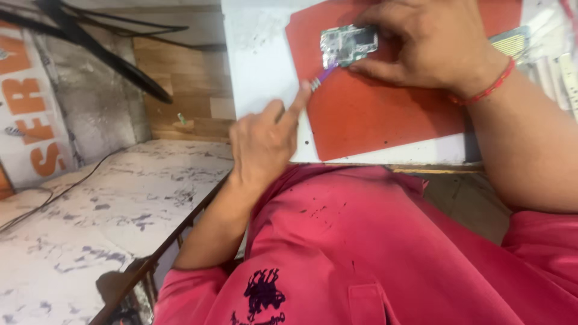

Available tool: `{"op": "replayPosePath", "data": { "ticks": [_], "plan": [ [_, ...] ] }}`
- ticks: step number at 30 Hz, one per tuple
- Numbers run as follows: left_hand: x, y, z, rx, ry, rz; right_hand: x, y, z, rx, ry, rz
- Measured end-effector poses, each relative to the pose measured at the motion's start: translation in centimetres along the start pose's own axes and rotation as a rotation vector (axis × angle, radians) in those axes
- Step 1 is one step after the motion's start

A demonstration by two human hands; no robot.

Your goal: The person cleans a small circuit board with a brush and then uses a hot air gun to apply heat to specific components. The task involves precise manipulation of the board and tools on a workbench.

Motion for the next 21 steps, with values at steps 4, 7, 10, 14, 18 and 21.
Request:
{"op": "replayPosePath", "data": {
  "ticks": [4, 7, 10, 14, 18, 21],
  "plan": [
    [0.1, -0.7, 0.8, -0.081, -0.003, -0.009, -0.1, -0.1, -0.1, -0.013, -0.007, -0.001],
    [0.4, -0.9, 0.4, -0.026, -0.008, -0.016, -0.3, 0.0, -0.1, -0.114, 0.082, 0.061],
    [0.0, -0.6, 0.7, -0.065, 0.009, -0.02, 0.0, 0.0, -0.1, -0.067, 0.035, 0.023],
    [-0.5, -0.4, 0.0, -0.033, 0.009, 0.004, -0.3, 0.0, -0.2, -0.076, 0.044, 0.028],
    [-0.9, -0.5, 0.2, -0.1, 0.053, -0.004, 0.1, -0.2, -0.2, -0.024, -0.012, 0.018],
    [-0.2, -0.3, -0.4, 0.042, 0.01, 0.073, -0.3, 0.2, 0.0, -0.039, 0.022, 0.031]
  ]
}}
Point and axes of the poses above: each hand's wrist, its own z-axis away from the middle knuckle, its own x-axis out of the palm, y = z × x, the point moved 3 cm from there along -z, towards the middle knuckle, and after that the axes turned 15 degrees about x, right-handed, at the moved point
